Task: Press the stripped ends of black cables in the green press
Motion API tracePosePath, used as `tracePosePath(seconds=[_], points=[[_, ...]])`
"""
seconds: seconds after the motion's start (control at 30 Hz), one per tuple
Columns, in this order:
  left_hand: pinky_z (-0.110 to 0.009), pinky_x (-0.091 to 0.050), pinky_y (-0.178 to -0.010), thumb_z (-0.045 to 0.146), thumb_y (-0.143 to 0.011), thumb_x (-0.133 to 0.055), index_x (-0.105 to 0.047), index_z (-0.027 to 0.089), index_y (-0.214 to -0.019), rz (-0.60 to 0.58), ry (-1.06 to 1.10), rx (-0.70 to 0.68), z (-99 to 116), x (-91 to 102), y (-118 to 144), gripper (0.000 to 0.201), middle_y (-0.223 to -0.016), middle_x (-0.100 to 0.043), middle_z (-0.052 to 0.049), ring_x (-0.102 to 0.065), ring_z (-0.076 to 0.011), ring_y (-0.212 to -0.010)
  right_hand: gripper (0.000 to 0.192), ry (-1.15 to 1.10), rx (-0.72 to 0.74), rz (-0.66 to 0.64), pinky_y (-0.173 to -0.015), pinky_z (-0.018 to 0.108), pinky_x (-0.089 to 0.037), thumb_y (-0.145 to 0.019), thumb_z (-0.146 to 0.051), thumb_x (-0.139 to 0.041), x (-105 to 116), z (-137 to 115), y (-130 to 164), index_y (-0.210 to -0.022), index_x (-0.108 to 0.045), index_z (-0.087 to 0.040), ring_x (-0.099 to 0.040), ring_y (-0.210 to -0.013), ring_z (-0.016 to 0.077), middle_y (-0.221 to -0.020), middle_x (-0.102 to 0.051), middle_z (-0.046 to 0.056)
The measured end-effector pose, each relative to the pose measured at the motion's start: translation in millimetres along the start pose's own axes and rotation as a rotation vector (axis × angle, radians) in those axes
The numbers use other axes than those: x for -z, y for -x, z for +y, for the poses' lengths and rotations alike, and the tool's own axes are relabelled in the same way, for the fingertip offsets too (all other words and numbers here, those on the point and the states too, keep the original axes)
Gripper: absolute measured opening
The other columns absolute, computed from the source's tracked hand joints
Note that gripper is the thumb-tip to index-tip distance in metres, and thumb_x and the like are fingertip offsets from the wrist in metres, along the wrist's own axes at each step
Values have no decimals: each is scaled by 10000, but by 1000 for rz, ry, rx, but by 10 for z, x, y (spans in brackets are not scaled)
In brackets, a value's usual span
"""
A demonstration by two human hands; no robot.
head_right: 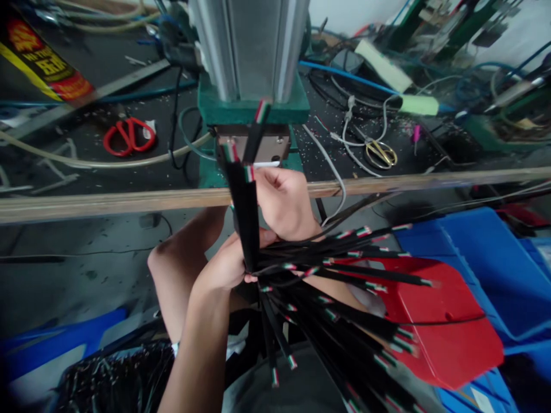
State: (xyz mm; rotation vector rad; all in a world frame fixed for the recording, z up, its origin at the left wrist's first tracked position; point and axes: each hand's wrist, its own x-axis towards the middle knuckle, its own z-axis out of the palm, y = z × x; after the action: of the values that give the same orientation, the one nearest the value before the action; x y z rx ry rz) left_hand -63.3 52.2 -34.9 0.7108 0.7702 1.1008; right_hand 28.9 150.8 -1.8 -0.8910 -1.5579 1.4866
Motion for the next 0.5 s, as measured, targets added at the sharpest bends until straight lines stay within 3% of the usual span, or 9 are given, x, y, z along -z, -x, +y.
tracePosePath(seconds=[0.23,0.5], points=[[-223,-272,-349,466,-913,-750,-573,214,-662,6,-18,-6,-163,154,-14,396,-469,-497,42,-394,-87,-360,451,-13,50,15,-603,268,-522,-1042,-504,-731,-85,-23,69,-704,-708,-205,-688,-623,153,-648,-647,1],[-264,-315,-431,618,-864,-764,-617,204,-690,71,-151,31,-261,171,62,472,-536,-502,27,-425,-115,-452,409,-9,20,-9,-509,257,-502,-1058,-509,-694,-34,-15,393,-817,-774,-188,-676,-600,157,-777,-785,58]])
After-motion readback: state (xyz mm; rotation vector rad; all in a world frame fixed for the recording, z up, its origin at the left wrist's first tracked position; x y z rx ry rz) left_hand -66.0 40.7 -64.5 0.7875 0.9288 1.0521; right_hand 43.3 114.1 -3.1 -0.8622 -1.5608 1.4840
